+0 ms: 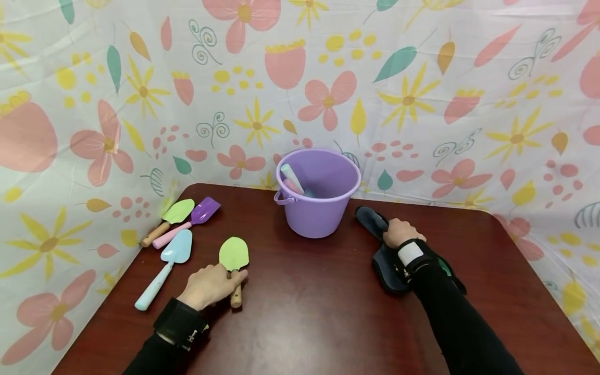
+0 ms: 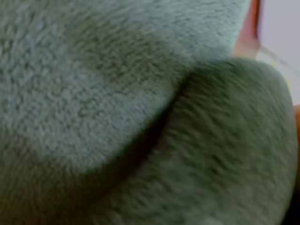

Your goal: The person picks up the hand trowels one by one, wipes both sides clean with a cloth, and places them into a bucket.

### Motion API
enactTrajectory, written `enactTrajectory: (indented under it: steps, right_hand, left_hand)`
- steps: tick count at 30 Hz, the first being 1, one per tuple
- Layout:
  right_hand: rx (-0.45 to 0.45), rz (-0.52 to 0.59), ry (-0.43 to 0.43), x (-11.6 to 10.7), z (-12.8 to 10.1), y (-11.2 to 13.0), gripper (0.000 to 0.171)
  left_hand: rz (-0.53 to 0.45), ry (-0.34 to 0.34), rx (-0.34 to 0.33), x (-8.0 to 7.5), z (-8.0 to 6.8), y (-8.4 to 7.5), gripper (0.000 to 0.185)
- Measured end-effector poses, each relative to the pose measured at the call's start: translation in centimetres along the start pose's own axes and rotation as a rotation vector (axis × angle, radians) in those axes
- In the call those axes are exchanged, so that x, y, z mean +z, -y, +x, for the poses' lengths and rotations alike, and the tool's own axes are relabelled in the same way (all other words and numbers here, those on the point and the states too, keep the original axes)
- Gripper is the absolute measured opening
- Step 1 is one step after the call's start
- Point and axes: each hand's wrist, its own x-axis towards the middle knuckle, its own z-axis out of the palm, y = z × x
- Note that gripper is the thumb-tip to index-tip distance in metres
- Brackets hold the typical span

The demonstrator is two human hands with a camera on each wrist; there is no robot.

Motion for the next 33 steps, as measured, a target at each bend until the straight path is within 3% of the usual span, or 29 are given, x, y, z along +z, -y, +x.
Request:
enactTrajectory:
  steps: [8,19,27,33]
  right_hand:
    - [0.043,0.013,-0.08,-0.9,0.3,0.1,0.04]
    - [0.027,0.138,-0.248,0.2,-0.1,-1.1,0.031]
    - [0.029,0.248,-0.308,-0.9,-1.5,-0.9,0.051]
    - [-0.034,0.329,-0.383,-2.0,-3.4,-0.6,0.045]
  left_hand:
    - [-0.143,-0.049,0.087,0.1,-0.2,0.4,0.06]
    - [-0.199,-0.065,0.073,0.0,-0.8,0.9,0.053]
    - [-0.342,-0.084,0.129,-0.2,-0.7,0.6,0.042]
    - [-0.394,-0.084,0.201,0.0,-0.6,-0.6,0.041]
